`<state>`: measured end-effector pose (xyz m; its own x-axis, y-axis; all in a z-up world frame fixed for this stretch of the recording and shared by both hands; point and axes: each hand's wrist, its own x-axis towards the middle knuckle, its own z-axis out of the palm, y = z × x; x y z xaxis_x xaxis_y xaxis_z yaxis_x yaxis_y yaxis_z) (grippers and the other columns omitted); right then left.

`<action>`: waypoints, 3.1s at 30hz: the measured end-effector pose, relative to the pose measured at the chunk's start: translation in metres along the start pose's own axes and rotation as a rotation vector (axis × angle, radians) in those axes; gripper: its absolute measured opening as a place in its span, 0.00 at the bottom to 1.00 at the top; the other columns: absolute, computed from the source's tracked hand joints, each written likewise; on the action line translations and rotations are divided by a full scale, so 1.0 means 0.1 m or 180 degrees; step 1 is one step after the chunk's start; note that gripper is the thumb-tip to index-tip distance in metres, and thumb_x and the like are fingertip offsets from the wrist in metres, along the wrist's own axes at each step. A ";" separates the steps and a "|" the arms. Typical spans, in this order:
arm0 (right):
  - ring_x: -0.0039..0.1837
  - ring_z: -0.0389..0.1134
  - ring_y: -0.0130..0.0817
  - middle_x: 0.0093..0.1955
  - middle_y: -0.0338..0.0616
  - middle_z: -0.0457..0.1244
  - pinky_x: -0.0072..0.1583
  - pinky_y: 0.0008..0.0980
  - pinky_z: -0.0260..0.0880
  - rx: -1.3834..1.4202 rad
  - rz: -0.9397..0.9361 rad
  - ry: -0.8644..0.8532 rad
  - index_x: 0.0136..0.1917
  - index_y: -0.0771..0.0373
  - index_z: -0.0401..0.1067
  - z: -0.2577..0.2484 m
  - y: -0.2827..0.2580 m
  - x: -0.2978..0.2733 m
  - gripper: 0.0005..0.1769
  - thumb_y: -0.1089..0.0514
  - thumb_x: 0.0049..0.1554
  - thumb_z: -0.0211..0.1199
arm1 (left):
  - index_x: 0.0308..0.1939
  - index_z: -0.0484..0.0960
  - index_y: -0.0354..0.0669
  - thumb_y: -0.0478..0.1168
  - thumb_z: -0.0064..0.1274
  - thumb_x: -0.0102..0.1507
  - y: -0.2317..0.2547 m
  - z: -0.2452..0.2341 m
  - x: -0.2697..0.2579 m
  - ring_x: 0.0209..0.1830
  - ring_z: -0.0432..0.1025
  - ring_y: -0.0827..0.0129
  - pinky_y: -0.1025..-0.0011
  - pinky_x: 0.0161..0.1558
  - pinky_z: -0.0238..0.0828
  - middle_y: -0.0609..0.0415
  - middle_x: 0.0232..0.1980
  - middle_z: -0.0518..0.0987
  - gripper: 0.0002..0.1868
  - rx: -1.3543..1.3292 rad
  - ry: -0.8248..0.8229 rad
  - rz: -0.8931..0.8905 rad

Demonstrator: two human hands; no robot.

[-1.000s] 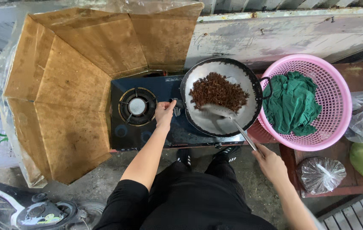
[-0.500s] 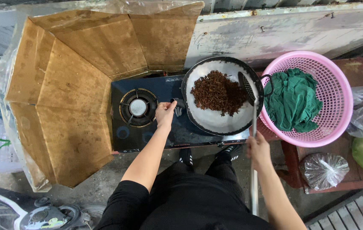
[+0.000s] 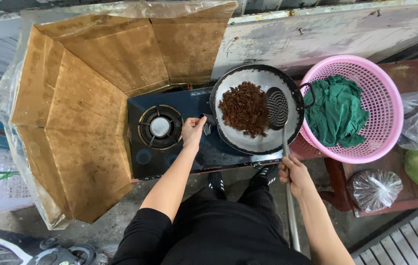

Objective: The person stirs a dark brown shredded food item in a wok on a portable gas stove using a slotted metal spoon. The person continuously stirs the contents to ensure even cooking.

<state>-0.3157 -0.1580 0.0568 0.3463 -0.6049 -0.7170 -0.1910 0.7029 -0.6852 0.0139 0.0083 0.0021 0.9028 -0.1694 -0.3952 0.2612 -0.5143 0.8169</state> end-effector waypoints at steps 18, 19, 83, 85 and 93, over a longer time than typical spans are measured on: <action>0.64 0.66 0.62 0.58 0.58 0.68 0.65 0.56 0.64 -0.3408 -0.0945 -0.0049 0.71 0.50 0.69 0.44 -1.32 -0.68 0.32 0.41 0.56 0.62 | 0.43 0.82 0.43 0.50 0.70 0.52 -0.06 0.00 -0.03 0.34 0.77 0.67 0.73 0.32 0.77 0.50 0.38 0.82 0.22 -0.0760 0.0087 -0.0116; 0.64 0.66 0.62 0.58 0.58 0.68 0.65 0.56 0.64 -0.3432 -0.0944 -0.0103 0.71 0.50 0.69 0.38 -1.36 -0.54 0.32 0.41 0.56 0.62 | 0.43 0.82 0.43 0.50 0.70 0.52 -0.25 0.09 0.12 0.34 0.77 0.67 0.73 0.32 0.77 0.50 0.38 0.82 0.22 -0.0763 0.0138 -0.0139; 0.25 0.45 0.22 0.31 0.37 0.51 0.26 0.21 0.41 -0.1654 0.0471 -0.1238 0.63 0.62 0.63 -0.49 -1.79 0.40 0.14 0.55 0.69 0.43 | 0.55 0.72 0.40 0.48 0.41 0.72 -1.23 2.13 -1.86 0.47 0.75 0.55 0.58 0.48 0.76 0.43 0.49 0.79 0.16 -0.4259 0.0303 -0.4614; 0.25 0.44 0.22 0.31 0.38 0.51 0.24 0.21 0.40 -0.1453 0.0592 -0.1505 0.55 0.65 0.64 -0.60 -1.84 0.38 0.12 0.56 0.70 0.43 | 0.68 0.65 0.48 0.50 0.44 0.71 -1.27 1.95 -1.76 0.56 0.76 0.49 0.50 0.54 0.75 0.38 0.60 0.78 0.23 -0.3609 0.0427 -0.4511; 0.24 0.53 0.30 0.27 0.47 0.57 0.20 0.25 0.52 -0.2836 -0.1010 -0.1010 0.67 0.55 0.70 -0.23 -1.45 1.31 0.20 0.52 0.62 0.59 | 0.64 0.71 0.35 0.42 0.68 0.55 -0.57 1.13 -0.57 0.44 0.75 0.63 0.65 0.53 0.72 0.52 0.38 0.77 0.36 -0.1083 0.1896 0.0277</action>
<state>-0.2637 -0.3481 0.0596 0.7052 -0.4967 -0.5059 -0.6216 -0.0899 -0.7782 -0.0912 -0.0479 -0.0689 0.9337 0.3427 -0.1035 0.1839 -0.2110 0.9600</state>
